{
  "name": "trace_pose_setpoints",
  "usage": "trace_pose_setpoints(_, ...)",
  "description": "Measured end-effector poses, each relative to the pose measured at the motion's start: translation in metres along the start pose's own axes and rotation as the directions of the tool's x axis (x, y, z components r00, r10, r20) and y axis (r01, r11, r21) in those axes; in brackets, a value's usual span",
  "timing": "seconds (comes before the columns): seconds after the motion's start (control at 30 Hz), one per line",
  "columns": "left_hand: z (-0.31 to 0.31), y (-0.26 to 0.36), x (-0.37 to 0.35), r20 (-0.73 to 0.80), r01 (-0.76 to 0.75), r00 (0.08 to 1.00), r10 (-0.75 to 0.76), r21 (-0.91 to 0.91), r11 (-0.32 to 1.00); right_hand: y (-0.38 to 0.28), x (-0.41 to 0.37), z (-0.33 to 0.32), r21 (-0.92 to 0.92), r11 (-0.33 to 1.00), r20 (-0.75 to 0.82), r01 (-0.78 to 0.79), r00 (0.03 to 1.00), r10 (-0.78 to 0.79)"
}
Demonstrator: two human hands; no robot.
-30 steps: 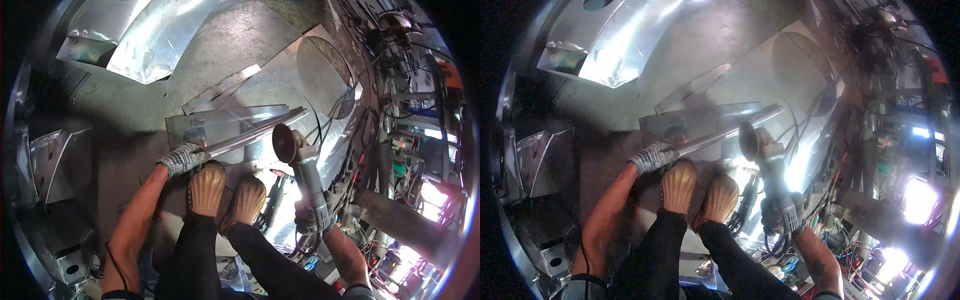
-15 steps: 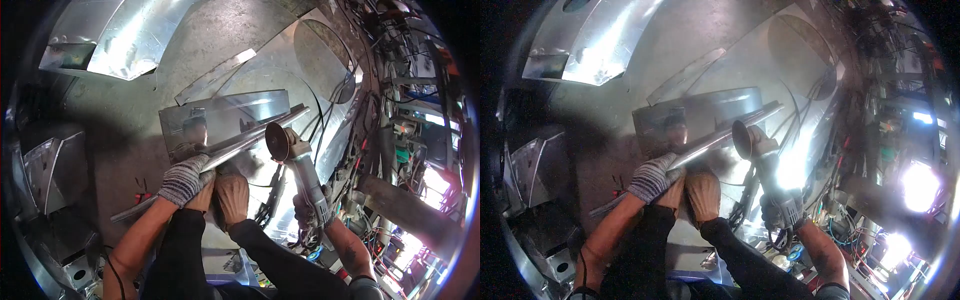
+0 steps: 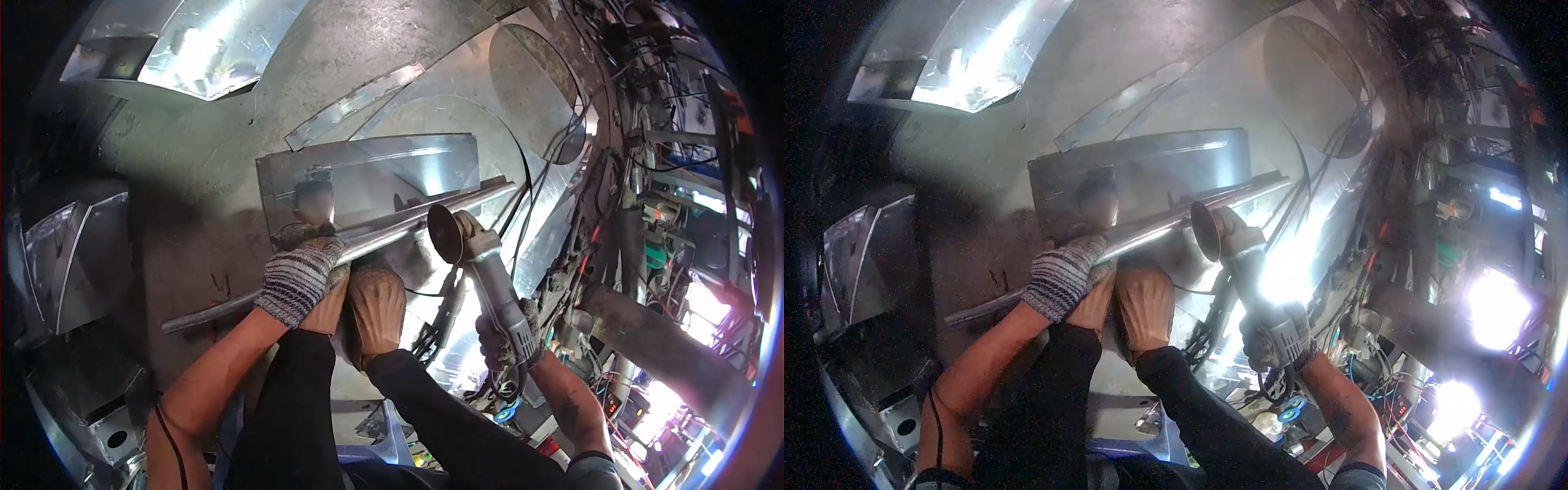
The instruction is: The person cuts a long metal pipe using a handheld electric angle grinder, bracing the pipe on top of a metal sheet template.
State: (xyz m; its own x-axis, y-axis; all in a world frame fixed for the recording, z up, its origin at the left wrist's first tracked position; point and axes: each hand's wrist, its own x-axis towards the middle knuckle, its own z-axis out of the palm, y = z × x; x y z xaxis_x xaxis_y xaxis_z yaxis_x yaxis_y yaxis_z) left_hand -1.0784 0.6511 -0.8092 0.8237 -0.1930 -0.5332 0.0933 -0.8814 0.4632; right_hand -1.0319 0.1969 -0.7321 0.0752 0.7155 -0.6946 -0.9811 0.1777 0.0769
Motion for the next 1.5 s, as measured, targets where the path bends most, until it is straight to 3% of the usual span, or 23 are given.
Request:
trace_pose_setpoints(0.1, 0.002, 0.0, -0.002, -0.015, 0.001, 1.0, -0.001, 0.025, 1.0, -0.001, 0.002, 0.01, 0.111, 0.994, 0.011, -0.021, 1.0, 0.02)
trace_pose_setpoints(0.2, 0.007, -0.004, -0.001, -0.069, -0.022, 0.997, 0.026, 0.066, 0.998, -0.005, 0.007, 0.019, 0.169, 0.981, 0.148, -0.098, 0.986, 0.073)
trace_pose_setpoints(0.33, 0.018, -0.008, 0.002, -0.08, -0.034, 0.996, 0.035, 0.016, 0.999, -0.008, 0.008, 0.023, -0.002, 1.0, 0.058, -0.007, 0.998, 0.007)
trace_pose_setpoints(0.4, 0.021, -0.01, 0.004, -0.078, -0.032, 0.996, 0.034, 0.028, 0.999, -0.008, 0.005, 0.025, 0.042, 0.999, -0.05, -0.001, 0.999, 0.003)
trace_pose_setpoints(0.53, 0.015, -0.005, 0.001, -0.068, -0.002, 0.998, 0.002, -0.003, 1.0, -0.007, 0.005, 0.023, 0.079, 0.996, -0.026, -0.034, 0.999, 0.037)
trace_pose_setpoints(0.63, 0.014, -0.004, 0.003, -0.095, -0.02, 0.995, 0.024, 0.037, 0.999, -0.01, 0.005, 0.01, 0.174, 0.983, -0.123, -0.049, 0.99, 0.072)
trace_pose_setpoints(0.8, -0.004, 0.002, 0.0, -0.004, 0.037, 0.999, -0.037, 0.014, 0.999, -0.019, 0.012, -0.006, 0.056, 0.996, -0.03, -0.075, 0.997, 0.077)
trace_pose_setpoints(0.87, 0.01, -0.002, 0.001, -0.149, -0.025, 0.989, 0.019, -0.037, 0.999, -0.016, 0.012, -0.011, 0.06, 0.995, 0.006, -0.081, 0.997, 0.081)
trace_pose_setpoints(0.93, 0.021, -0.006, 0.007, -0.123, -0.019, 0.992, 0.019, -0.001, 1.0, -0.015, 0.009, -0.018, 0.097, 0.989, 0.052, -0.108, 0.993, 0.104)
trace_pose_setpoints(1.0, 0.039, -0.013, 0.014, -0.213, -0.048, 0.976, 0.045, -0.01, 0.999, -0.016, 0.006, -0.028, 0.13, 0.981, 0.082, -0.145, 0.988, 0.135)
trace_pose_setpoints(1.03, 0.016, -0.007, 0.009, -0.13, -0.046, 0.991, 0.044, -0.015, 0.999, -0.016, 0.003, -0.036, 0.111, 0.987, 0.017, -0.119, 0.993, 0.118)
trace_pose_setpoints(1.13, 0.009, -0.003, 0.006, -0.064, 0.011, 0.998, -0.012, -0.019, 1.0, -0.02, 0.003, -0.035, 0.0, 0.995, -0.074, -0.102, 0.992, 0.102)
trace_pose_setpoints(1.2, 0.003, -0.002, 0.006, -0.049, 0.004, 0.999, -0.007, -0.044, 0.999, -0.015, 0.007, -0.043, 0.116, 0.987, 0.116, -0.111, 0.988, 0.098)
trace_pose_setpoints(1.23, -0.001, -0.001, 0.006, -0.038, -0.001, 0.999, -0.001, -0.064, 0.998, -0.014, 0.006, -0.05, 0.119, 0.987, 0.116, -0.11, 0.989, 0.096)
trace_pose_setpoints(1.33, -0.01, 0.004, 0.003, 0.012, 0.026, 1.0, -0.026, -0.055, 0.998, -0.014, 0.0, -0.069, 0.024, 0.998, -0.117, 0.062, 0.991, -0.059)
trace_pose_setpoints(1.43, -0.012, 0.003, -0.001, -0.029, 0.002, 1.0, -0.004, -0.087, 0.996, -0.013, 0.0, -0.087, -0.002, 0.993, -0.197, 0.118, 0.974, -0.116)
trace_pose_setpoints(1.5, -0.005, 0.002, 0.001, -0.04, 0.009, 0.999, -0.013, -0.081, 0.997, -0.015, 0.004, -0.096, 0.093, 0.992, -0.077, 0.083, 0.994, -0.075)
